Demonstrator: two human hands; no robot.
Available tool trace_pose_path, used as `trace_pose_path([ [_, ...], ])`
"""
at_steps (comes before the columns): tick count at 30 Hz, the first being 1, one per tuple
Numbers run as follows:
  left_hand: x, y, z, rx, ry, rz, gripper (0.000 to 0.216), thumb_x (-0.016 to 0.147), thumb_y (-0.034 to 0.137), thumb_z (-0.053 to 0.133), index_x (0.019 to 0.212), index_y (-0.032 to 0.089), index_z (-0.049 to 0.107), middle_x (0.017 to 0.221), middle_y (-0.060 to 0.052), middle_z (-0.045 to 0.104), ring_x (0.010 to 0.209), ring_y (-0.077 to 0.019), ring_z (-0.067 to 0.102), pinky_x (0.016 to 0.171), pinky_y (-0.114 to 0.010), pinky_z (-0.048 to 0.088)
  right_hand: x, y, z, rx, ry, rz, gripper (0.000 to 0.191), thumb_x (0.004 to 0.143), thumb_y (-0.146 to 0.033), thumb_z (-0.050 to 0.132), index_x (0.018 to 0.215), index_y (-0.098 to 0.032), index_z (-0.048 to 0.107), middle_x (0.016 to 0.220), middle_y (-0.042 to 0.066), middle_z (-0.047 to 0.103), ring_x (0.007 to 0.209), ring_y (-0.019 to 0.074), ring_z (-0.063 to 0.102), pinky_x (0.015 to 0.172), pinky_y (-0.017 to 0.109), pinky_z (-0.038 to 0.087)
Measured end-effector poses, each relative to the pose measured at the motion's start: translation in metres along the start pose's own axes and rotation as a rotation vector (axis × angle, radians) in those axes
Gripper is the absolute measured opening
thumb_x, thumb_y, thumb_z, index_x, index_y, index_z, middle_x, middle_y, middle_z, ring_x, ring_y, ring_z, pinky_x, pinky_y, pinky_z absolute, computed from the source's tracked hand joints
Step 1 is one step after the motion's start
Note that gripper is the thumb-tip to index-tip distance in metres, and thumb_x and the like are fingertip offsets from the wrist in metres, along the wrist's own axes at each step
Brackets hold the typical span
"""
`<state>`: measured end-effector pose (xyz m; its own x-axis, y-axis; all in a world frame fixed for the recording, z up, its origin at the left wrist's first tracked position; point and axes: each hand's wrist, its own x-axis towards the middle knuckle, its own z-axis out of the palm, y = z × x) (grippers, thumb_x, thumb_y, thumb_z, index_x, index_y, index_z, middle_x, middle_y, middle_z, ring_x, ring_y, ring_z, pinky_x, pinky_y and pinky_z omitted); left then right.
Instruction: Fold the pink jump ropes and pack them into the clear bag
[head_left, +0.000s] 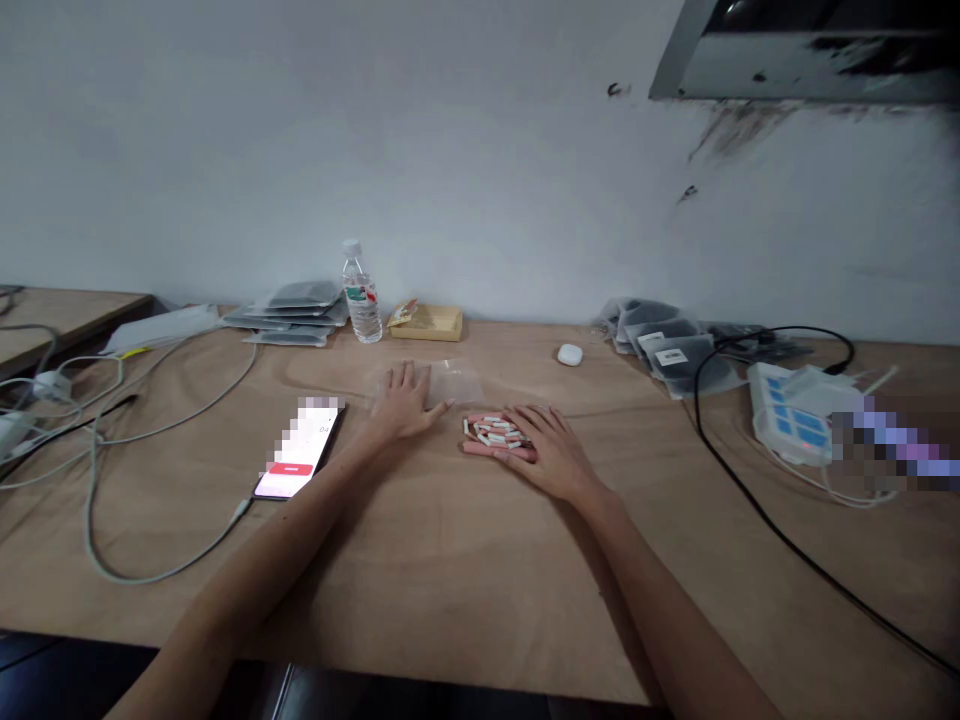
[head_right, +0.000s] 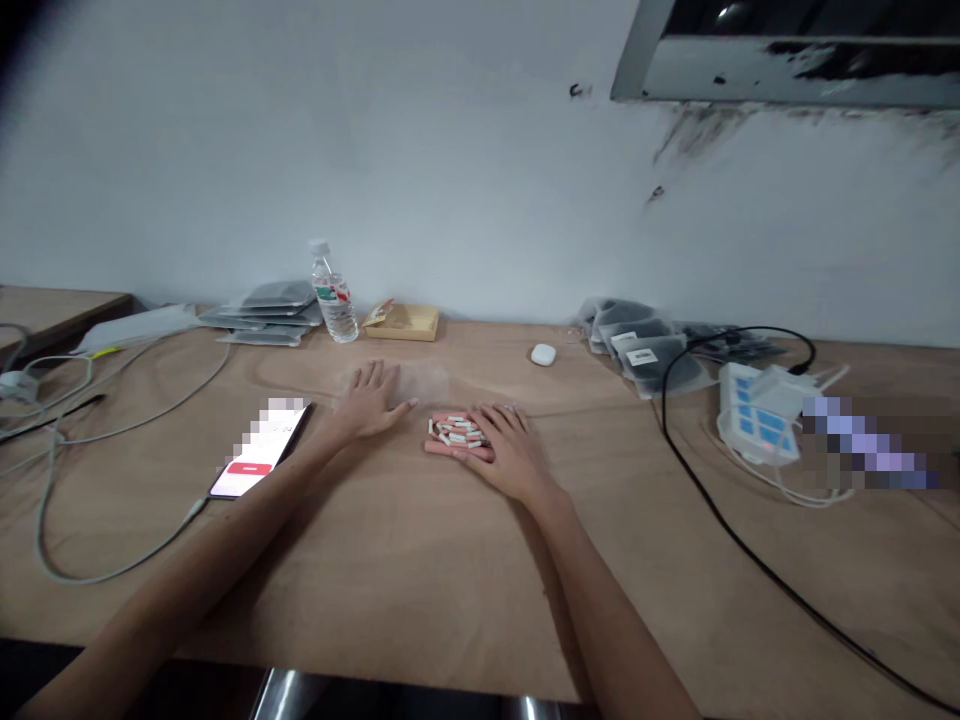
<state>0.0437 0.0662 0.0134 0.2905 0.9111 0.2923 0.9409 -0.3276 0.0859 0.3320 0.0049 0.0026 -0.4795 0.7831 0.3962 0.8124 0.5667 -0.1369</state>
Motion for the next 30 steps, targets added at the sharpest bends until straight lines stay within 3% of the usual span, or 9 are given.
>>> trace_pose_path([
  [6,-0.004,-0.011,-0.011,-0.085,0.001,0.164,0.068,0.094,0.067,0.045,0.139,0.016,0.047,0.146,-0.019,0.049,0.140,-0.0357,0.040,0.116,-0.053,0.030,-0.001,0.002,-0.004,0.067,0.020,-0.031,0.056,0.091,-0.058,0.063,0.135,-0.024,0.058,0.139,0.011,0.062,0.126,0.0339,0.054,0.110,0.055,0.039],
  [11,-0.005,-0.018,-0.018,-0.141,-0.031,0.177,0.070,0.091,0.068,0.050,0.139,0.018,0.047,0.141,-0.017,0.051,0.130,-0.0352,0.049,0.111,-0.050,0.036,-0.001,0.007,-0.009,0.122,0.003,-0.051,0.057,0.087,-0.060,0.068,0.132,-0.025,0.059,0.137,0.009,0.063,0.124,0.0322,0.055,0.109,0.053,0.041],
  [15,-0.006,-0.015,-0.019,-0.122,-0.046,0.142,0.072,0.087,0.071,0.053,0.137,0.019,0.051,0.135,-0.018,0.053,0.124,-0.0385,0.051,0.107,-0.055,0.037,-0.002,0.009,-0.013,0.150,0.011,-0.054,0.056,0.087,-0.060,0.069,0.130,-0.025,0.059,0.135,0.009,0.064,0.124,0.0319,0.056,0.108,0.052,0.043],
  [18,-0.009,-0.010,-0.019,-0.084,-0.044,0.120,0.071,0.092,0.070,0.046,0.139,0.017,0.051,0.137,-0.020,0.053,0.129,-0.0393,0.048,0.110,-0.057,0.034,-0.003,0.010,-0.016,0.155,0.009,-0.061,0.056,0.087,-0.058,0.069,0.130,-0.024,0.059,0.134,0.010,0.064,0.124,0.0326,0.055,0.107,0.052,0.043],
  [21,-0.011,-0.010,-0.018,-0.072,-0.056,0.170,0.078,0.094,0.070,0.039,0.151,0.018,0.038,0.155,-0.020,0.040,0.146,-0.0382,0.033,0.118,-0.059,0.021,-0.003,0.012,-0.017,0.141,-0.007,-0.082,0.061,0.084,-0.057,0.072,0.133,-0.024,0.057,0.136,0.011,0.062,0.125,0.0336,0.054,0.107,0.052,0.043],
  [25,-0.012,-0.017,-0.016,-0.071,-0.212,0.266,0.110,0.076,0.084,0.053,0.158,0.018,0.025,0.163,-0.019,0.028,0.152,-0.0393,0.022,0.121,-0.059,0.013,-0.004,0.016,-0.012,0.084,-0.029,-0.078,0.067,0.081,-0.058,0.074,0.136,-0.024,0.057,0.137,0.011,0.061,0.126,0.0345,0.053,0.108,0.053,0.043],
  [27,-0.012,-0.019,-0.017,-0.063,-0.244,0.283,0.121,0.066,0.086,0.062,0.157,0.016,0.026,0.161,-0.022,0.031,0.149,-0.0420,0.027,0.120,-0.060,0.016,-0.005,0.017,-0.008,0.047,-0.025,-0.046,0.066,0.083,-0.059,0.071,0.138,-0.026,0.057,0.139,0.012,0.061,0.128,0.0353,0.052,0.110,0.055,0.040],
  [30,-0.012,-0.015,-0.020,-0.048,-0.181,0.284,0.117,0.061,0.083,0.070,0.152,0.017,0.035,0.148,-0.023,0.046,0.137,-0.0426,0.042,0.115,-0.059,0.025,-0.006,0.017,-0.004,0.013,-0.008,-0.004,0.064,0.087,-0.060,0.066,0.141,-0.028,0.056,0.140,0.012,0.060,0.131,0.0361,0.051,0.112,0.058,0.036],
])
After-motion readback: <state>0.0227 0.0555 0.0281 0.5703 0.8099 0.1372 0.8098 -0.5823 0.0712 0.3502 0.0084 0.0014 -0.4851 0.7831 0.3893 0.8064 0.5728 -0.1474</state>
